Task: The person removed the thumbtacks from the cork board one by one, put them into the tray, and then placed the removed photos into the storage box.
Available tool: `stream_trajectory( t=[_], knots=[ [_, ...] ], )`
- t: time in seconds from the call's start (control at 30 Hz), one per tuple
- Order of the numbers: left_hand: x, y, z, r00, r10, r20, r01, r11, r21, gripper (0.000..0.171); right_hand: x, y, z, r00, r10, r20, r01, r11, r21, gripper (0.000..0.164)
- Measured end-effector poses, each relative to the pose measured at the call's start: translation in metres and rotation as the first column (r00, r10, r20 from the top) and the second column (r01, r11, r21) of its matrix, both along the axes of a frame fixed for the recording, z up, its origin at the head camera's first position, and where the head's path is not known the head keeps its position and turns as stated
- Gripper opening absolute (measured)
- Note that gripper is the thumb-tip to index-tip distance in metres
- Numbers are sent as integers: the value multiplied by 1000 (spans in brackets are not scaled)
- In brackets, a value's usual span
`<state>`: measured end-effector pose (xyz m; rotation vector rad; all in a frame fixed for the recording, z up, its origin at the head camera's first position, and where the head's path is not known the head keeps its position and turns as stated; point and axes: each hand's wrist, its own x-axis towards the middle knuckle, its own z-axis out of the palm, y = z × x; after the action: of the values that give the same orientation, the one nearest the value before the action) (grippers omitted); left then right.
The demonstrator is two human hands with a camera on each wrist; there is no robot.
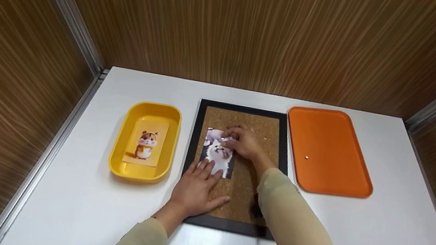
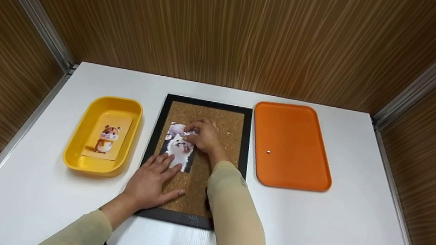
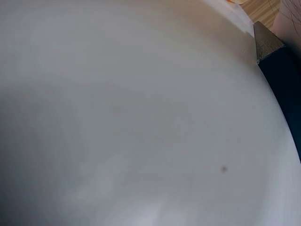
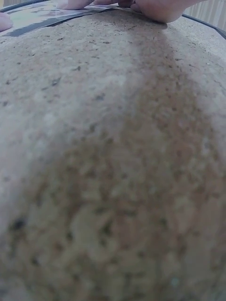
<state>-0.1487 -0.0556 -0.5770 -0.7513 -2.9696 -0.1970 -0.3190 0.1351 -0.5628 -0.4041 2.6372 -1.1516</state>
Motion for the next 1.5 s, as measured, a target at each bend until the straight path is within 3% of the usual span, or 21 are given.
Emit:
stream_trajectory(
  t=[0.47, 1.13, 1.5],
  knots=[
    [0, -1, 0, 1000, -5, -21, 4, 1000, -9, 87, 0, -1, 1, 1000, 2, 12, -1, 1000, -14, 15],
    [0, -1, 0, 1000, 0, -7, 0, 1000, 4, 88, 2, 0, 1, 1000, 13, -26, -13, 1000, -1, 23],
    [-1, -1, -2, 1000, 0, -4, 0, 1000, -8, 88, 0, 0, -1, 1000, 1, -10, -1, 1000, 13, 17]
  ],
)
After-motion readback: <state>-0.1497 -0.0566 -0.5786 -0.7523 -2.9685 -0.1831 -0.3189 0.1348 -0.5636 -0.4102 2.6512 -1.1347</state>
